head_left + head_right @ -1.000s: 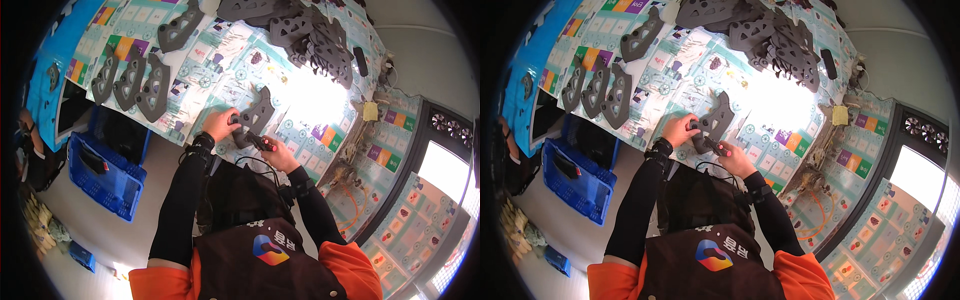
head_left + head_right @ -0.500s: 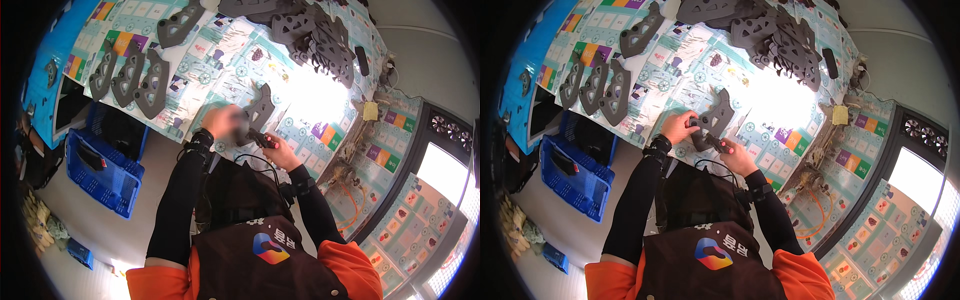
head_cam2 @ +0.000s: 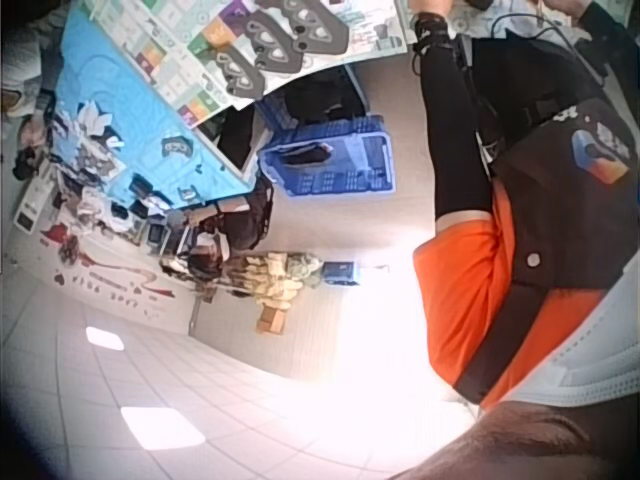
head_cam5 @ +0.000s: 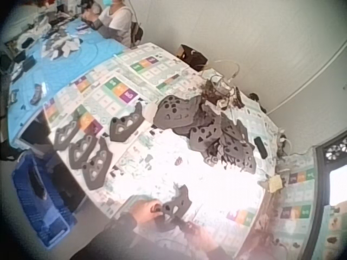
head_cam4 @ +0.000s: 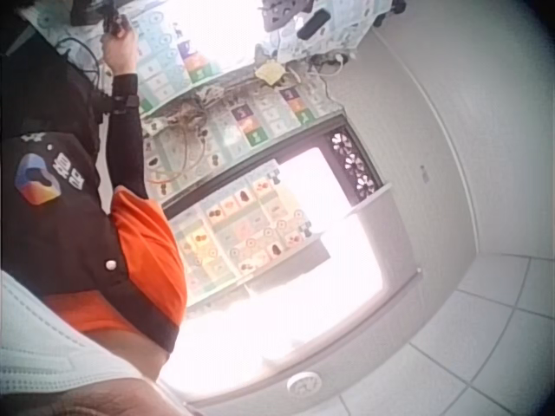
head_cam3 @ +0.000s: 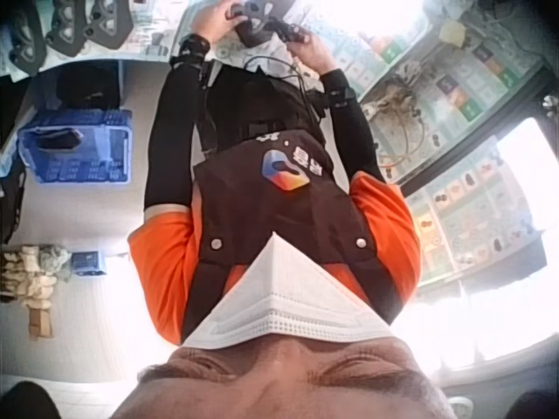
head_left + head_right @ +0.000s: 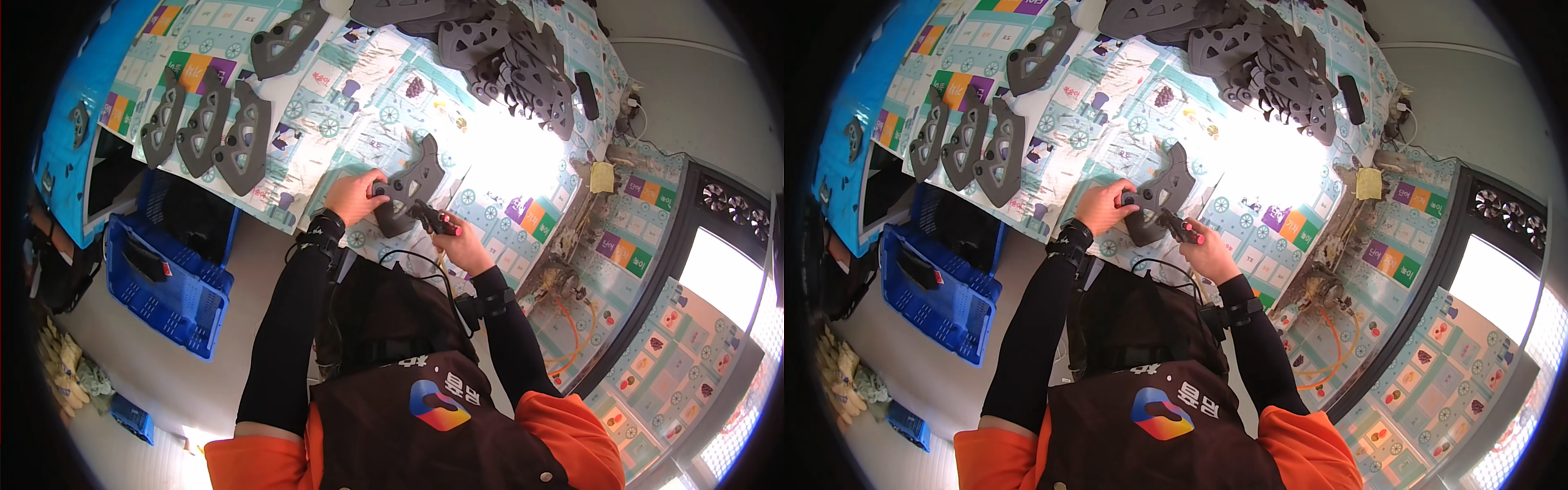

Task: The person prepares shoe components by using a tool to apply localized heat or glue to specific points on gray synthetic material parts, then places them on the table.

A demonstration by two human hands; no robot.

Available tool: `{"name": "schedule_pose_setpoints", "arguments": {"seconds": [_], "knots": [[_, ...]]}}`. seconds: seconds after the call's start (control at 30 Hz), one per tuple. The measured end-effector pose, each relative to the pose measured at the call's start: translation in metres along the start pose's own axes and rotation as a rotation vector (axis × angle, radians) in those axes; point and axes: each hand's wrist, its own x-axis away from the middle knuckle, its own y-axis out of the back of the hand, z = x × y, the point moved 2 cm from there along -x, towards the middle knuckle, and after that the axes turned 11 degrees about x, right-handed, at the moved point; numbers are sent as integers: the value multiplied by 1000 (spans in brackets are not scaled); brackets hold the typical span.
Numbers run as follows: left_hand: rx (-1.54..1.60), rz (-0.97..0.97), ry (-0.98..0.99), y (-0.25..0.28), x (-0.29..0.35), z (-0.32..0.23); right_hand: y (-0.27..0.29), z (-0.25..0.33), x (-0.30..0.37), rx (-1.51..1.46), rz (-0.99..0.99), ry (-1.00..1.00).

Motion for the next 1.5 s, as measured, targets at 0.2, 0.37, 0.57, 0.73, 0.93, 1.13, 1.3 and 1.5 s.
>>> {"name": "schedule_pose_setpoints", "arguments": {"seconds": [0.2,0.37,0.57,0.73,0.93,1.13,1.3,1.5], "knots": [[-4,-6,-3,2,3,2,1,-3,-2,3,17,-20],[2,-10,-15,0,0,1,4,-9,-4,-28,5,-21],[-19,-10,-10,2,3,4,-2,9,3,-40,60,-53],[-2,-4,2,1,1,1,-3,15,5,-85,120,-68],[-7,-13,-14,2,2,2,-2,14,4,-119,49,-36],[-15,-1,5,1,0,0,9,9,-1,-88,25,3],[-3,-14,-13,1,1,3,12,14,-2,-106,5,-7],[-7,-7,7,0,1,2,17,18,0,-169,-35,-27]]}}
